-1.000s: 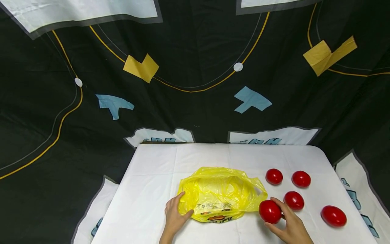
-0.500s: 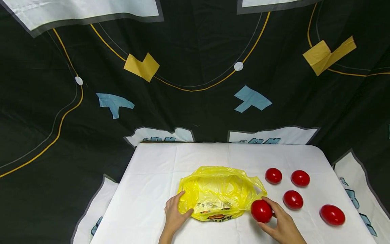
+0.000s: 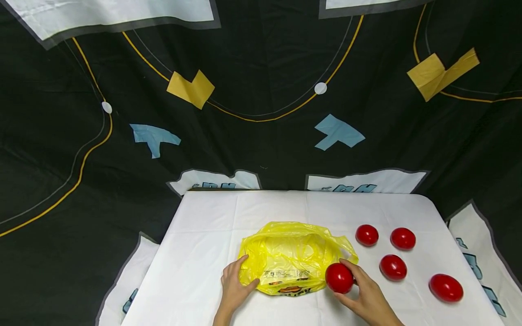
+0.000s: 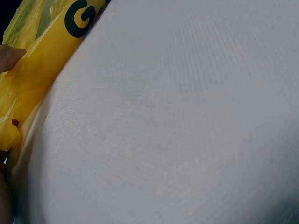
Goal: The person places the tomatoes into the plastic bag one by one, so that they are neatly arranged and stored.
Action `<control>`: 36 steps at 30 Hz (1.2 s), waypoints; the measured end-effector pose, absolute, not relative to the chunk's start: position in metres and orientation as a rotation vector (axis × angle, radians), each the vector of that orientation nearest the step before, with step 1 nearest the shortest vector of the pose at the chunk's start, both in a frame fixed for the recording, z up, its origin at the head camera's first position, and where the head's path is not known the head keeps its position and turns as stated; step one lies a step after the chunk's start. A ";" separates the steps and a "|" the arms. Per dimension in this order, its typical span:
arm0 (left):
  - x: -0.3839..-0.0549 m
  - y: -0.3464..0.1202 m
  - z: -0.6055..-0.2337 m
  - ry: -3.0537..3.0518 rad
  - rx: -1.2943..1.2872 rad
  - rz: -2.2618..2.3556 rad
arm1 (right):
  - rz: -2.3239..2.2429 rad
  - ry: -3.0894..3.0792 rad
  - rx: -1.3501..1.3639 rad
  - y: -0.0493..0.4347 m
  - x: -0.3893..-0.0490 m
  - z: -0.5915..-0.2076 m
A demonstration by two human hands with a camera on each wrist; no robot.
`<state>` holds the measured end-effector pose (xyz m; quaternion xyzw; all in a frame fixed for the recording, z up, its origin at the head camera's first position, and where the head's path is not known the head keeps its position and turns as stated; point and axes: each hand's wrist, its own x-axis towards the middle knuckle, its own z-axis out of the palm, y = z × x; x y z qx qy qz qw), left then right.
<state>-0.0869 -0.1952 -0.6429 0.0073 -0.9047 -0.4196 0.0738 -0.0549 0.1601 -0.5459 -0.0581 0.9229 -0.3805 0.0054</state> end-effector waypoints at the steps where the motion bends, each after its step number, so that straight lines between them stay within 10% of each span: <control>1: -0.087 -0.195 -0.643 -2.714 0.020 -1.258 | -1.194 2.900 -0.198 0.159 -0.055 -0.547; 36: -0.088 -0.192 -0.637 -2.766 0.063 -1.241 | -1.267 2.835 -0.465 0.096 -0.075 -0.559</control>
